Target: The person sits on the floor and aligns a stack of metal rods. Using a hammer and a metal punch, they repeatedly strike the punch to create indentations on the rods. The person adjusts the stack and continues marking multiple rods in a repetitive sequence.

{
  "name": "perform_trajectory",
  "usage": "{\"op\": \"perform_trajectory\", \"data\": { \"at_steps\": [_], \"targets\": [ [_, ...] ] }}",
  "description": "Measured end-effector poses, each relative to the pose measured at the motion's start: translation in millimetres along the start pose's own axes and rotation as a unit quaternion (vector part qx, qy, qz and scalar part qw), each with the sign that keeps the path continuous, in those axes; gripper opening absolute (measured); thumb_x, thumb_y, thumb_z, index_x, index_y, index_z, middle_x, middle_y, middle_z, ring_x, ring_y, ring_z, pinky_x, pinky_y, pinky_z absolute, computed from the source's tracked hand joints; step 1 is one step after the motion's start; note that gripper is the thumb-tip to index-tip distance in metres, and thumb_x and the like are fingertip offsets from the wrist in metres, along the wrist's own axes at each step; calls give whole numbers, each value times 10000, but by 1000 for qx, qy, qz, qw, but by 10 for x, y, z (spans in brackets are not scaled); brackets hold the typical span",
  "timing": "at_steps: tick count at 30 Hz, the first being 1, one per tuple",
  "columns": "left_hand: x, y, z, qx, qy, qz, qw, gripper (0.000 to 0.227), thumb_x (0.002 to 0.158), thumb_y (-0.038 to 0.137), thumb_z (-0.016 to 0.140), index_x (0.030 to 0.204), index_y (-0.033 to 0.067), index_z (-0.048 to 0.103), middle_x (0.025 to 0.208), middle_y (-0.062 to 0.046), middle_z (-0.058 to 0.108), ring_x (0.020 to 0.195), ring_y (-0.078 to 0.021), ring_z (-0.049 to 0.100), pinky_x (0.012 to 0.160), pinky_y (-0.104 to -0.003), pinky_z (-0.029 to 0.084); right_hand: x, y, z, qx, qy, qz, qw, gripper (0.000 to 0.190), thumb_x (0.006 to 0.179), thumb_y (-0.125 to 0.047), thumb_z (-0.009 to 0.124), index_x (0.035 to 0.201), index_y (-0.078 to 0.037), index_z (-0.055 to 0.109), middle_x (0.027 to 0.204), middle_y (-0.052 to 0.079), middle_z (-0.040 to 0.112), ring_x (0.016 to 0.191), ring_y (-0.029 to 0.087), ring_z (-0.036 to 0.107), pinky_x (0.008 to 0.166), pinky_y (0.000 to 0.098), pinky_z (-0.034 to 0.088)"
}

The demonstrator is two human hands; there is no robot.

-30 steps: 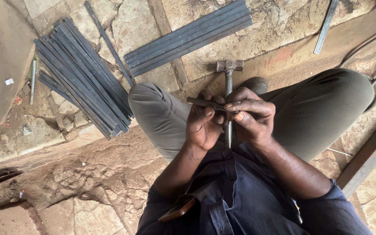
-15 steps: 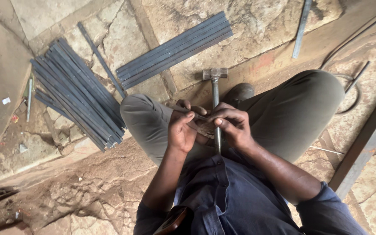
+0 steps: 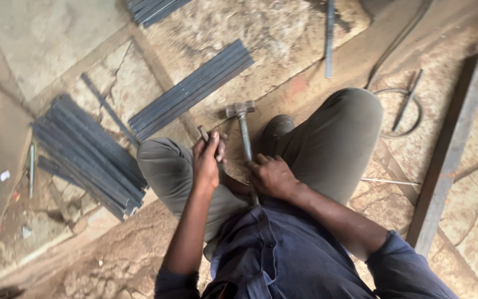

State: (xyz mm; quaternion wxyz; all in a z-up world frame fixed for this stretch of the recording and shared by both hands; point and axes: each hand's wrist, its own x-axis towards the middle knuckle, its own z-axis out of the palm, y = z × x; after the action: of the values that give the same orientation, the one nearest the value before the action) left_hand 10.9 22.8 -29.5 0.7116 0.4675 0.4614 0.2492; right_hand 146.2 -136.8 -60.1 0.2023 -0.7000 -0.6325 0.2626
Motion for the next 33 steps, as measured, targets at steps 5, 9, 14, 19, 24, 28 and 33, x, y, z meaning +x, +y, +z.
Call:
{"op": "perform_trajectory", "data": {
  "at_steps": [5, 9, 14, 19, 24, 28, 33],
  "targets": [
    [1023, -200, 20, 240, -12, 189, 952, 225, 1002, 270, 783, 934, 57, 759, 795, 28, 663, 701, -108, 563, 627, -299, 454, -16, 63, 158, 13, -178, 105, 978, 687, 906, -590, 615, 1491, -252, 492, 1287, 227, 616, 1146, 390, 646, 948, 534, 498],
    [2186, -336, -1, 450, -18, 380, 808, 260, 910, 299, 885, 956, 61, 792, 877, -142, 754, 791, -294, 726, 719, -411, 543, -86, 241, 283, 27, -193, 62, 979, 666, 988, -629, 510, 1543, -261, 505, 1200, 245, 702, 1071, 411, 708, 899, 527, 578],
    [2909, -469, -174, 582, -2, 386, 716, 577, 777, 466, 940, 1177, 90, 760, 1302, -200, 632, 1197, -399, 604, 980, -514, 525, 43, 345, 627, 47, -147, 75, 985, 712, 928, -659, 539, 1546, -315, 464, 1322, 233, 634, 1071, 429, 690, 892, 537, 561],
    [2950, -353, -178, 673, -29, 280, 684, 867, 670, 587, 920, 1382, 175, 646, 1500, -169, 448, 1229, -418, 579, 940, -554, 523, 81, 420, 773, 60, -122, 52, 989, 709, 909, -658, 560, 1524, -314, 476, 1330, 195, 651, 1094, 425, 691, 906, 554, 555],
    [2862, -272, -217, 704, -41, 188, 683, 892, 684, 614, 877, 1429, 197, 620, 1549, -133, 432, 1191, -430, 621, 951, -559, 546, 75, 420, 676, 57, -150, 55, 986, 697, 950, -637, 532, 1562, -312, 465, 1303, 203, 671, 1093, 430, 698, 935, 552, 557],
    [2835, -310, -273, 694, -40, 208, 688, 900, 676, 604, 872, 1439, 209, 606, 1588, -146, 424, 1243, -432, 603, 973, -564, 545, 42, 459, 619, 78, -135, 33, 987, 703, 945, -628, 526, 1560, -296, 454, 1345, 211, 641, 1084, 447, 685, 941, 553, 544],
    [3103, -516, -435, 667, -38, 285, 687, 933, 663, 605, 889, 1442, 191, 582, 1614, -243, 382, 1427, -461, 450, 1041, -561, 504, 32, 570, 605, 112, -109, 16, 987, 704, 969, -616, 526, 1554, -227, 474, 1335, 208, 658, 1121, 445, 668, 940, 543, 547]
  ]
}}
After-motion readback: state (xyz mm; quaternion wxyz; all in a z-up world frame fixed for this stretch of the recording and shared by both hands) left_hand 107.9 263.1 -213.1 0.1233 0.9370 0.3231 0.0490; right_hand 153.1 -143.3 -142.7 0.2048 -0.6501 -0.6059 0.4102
